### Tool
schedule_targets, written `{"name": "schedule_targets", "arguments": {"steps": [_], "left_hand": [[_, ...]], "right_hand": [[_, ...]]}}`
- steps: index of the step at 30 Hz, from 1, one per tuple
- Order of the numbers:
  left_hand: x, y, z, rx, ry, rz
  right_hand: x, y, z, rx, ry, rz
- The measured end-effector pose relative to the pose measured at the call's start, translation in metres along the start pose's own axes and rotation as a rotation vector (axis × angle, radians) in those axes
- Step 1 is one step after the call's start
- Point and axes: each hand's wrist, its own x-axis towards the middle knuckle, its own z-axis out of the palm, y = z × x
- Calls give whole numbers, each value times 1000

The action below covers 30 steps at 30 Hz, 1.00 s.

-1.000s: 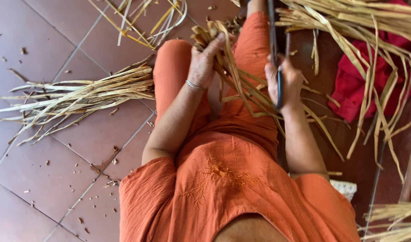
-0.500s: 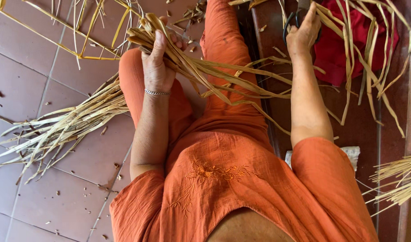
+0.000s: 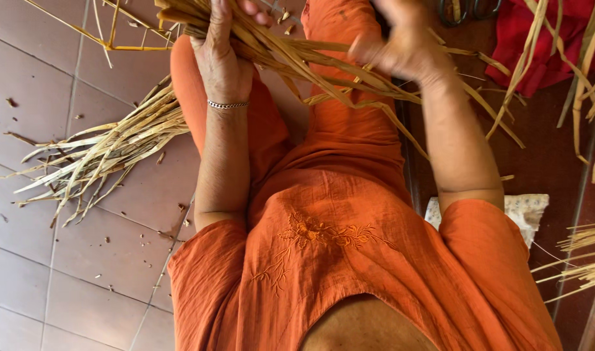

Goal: The person sits on the tiled floor and uses scissors to trim the ends off bundles of dried palm leaves, cutting them one bundle at a time. They set trimmed bundles aside, gather more untrimmed leaves, and at times hold long strips across their lap to cut them to length.

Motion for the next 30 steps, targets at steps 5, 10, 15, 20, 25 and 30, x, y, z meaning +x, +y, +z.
{"name": "schedule_targets", "arguments": {"steps": [5, 10, 15, 20, 25, 30], "left_hand": [[-9, 21, -8, -97, -31, -37], [6, 40, -24, -111, 6, 94], [14, 31, -34, -270, -8, -19], [28, 21, -52, -354, -102, 5], [27, 6, -58, -120, -110, -102], [27, 3, -43, -209, -203, -131]], "right_hand": [[30, -45, 86, 25, -181, -133], [36, -27, 89, 213, -433, 255], [28, -13, 59, 165, -448, 281], [15, -23, 40, 292, -400, 534], [10, -34, 47, 352, -358, 579], [3, -42, 51, 435, -282, 620]]}}
